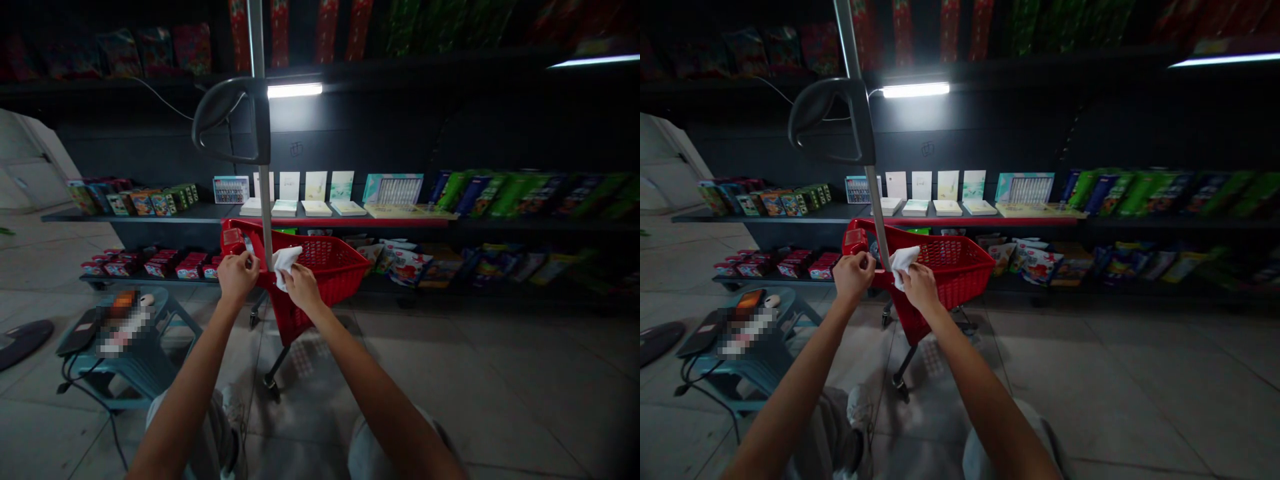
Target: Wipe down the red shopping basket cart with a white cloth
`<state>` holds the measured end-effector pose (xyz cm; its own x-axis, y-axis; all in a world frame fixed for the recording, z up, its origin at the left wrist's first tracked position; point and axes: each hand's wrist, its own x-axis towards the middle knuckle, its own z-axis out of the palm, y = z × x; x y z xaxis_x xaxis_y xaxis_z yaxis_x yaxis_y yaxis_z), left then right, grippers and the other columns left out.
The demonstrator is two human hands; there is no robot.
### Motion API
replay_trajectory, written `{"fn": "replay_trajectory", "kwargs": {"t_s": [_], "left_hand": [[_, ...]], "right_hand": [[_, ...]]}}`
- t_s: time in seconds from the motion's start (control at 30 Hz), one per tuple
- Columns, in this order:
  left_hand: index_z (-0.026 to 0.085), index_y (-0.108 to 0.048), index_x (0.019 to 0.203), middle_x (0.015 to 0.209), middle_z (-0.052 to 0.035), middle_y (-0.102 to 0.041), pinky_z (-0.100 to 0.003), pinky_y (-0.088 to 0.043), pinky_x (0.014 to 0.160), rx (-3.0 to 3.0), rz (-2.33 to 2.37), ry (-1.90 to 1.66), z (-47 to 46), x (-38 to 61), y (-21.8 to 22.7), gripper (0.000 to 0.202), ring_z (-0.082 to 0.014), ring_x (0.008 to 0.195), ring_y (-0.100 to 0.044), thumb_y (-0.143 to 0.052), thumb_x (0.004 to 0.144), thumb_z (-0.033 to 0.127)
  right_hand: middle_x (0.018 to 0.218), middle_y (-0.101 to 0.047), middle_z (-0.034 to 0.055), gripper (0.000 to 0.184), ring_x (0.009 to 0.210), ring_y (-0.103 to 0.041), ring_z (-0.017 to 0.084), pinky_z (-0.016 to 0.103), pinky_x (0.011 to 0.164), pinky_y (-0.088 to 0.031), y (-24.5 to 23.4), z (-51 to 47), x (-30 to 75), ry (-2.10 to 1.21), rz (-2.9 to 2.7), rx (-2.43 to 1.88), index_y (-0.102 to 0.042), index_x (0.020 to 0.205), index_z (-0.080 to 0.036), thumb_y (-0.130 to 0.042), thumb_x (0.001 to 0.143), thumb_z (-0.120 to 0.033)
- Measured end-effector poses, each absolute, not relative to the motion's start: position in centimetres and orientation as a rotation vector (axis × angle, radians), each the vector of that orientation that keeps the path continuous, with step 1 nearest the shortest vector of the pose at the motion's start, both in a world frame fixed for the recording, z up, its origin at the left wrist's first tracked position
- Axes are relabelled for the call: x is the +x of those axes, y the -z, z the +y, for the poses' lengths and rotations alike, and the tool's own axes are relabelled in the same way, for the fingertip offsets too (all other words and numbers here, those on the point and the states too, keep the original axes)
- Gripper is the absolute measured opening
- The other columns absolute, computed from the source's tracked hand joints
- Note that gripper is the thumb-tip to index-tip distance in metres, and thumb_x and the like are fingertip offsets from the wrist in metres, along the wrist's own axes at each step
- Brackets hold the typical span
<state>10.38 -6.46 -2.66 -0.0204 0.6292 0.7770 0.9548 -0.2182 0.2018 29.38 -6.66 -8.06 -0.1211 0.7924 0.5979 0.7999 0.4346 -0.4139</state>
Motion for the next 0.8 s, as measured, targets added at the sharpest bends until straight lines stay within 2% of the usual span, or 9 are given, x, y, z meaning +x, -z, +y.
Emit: {"fn": "replay_trajectory", "kwargs": {"t_s": [0.2,0.43,0.6,0.67,0.8], "left_hand": [[0.02,-0.066,0.072,0.07,-0.0085,-0.067,-0.031,-0.032,0.067,-1.84,-1.663,1.14,-4.2,9.3,2.7,0.028,-0.022,0.073,-0.059,-0.051,0.094,0.032],[0.021,-0.057,0.068,0.066,-0.0058,-0.061,-0.03,-0.034,0.069,-1.8,-1.574,1.248,-2.6,8.6,3.2,0.028,-0.0207,0.07,-0.056,-0.05,0.094,0.028],[0.022,-0.05,0.064,0.062,-0.0033,-0.057,-0.03,-0.036,0.07,-1.812,-1.525,1.342,-0.9,7.6,3.4,0.031,-0.0193,0.067,-0.055,-0.049,0.095,0.028],[0.022,-0.05,0.065,0.063,-0.0029,-0.056,-0.03,-0.038,0.071,-1.813,-1.533,1.38,-0.1,7.1,3.5,0.031,-0.0191,0.068,-0.055,-0.05,0.095,0.029],[0.021,-0.062,0.077,0.075,-0.0052,-0.062,-0.031,-0.044,0.083,-1.836,-1.534,1.552,0.4,6.2,4.4,0.028,-0.0203,0.081,-0.06,-0.047,0.098,0.031]], "right_hand": [[0.115,-0.073,0.0135,0.034,0.11,-0.065,0.023,0.033,0.104,-0.039,10.5,-4.2,34.0,0.058,-1.908,-1.49,-0.069,0.112,-0.014,-0.041,0.106,-0.032],[0.119,-0.071,0.0158,0.04,0.116,-0.062,0.025,0.036,0.11,-0.037,13.3,-2.1,38.9,0.114,-1.88,-1.61,-0.07,0.117,-0.011,-0.039,0.105,-0.034],[0.142,-0.058,0.0171,0.043,0.136,-0.046,0.029,0.051,0.119,-0.028,16.1,-1.9,43.8,0.091,-1.718,-1.705,-0.062,0.135,-0.015,-0.038,0.104,-0.032],[0.139,-0.058,0.0192,0.043,0.136,-0.043,0.032,0.054,0.116,-0.032,16.7,-2.1,45.5,0.095,-1.607,-1.788,-0.065,0.13,-0.014,-0.039,0.103,-0.034],[0.128,-0.058,0.0232,0.04,0.123,-0.051,0.033,0.047,0.107,-0.042,17.0,-2.4,47.5,0.183,-1.374,-1.847,-0.072,0.108,-0.01,-0.047,0.098,-0.039]]}}
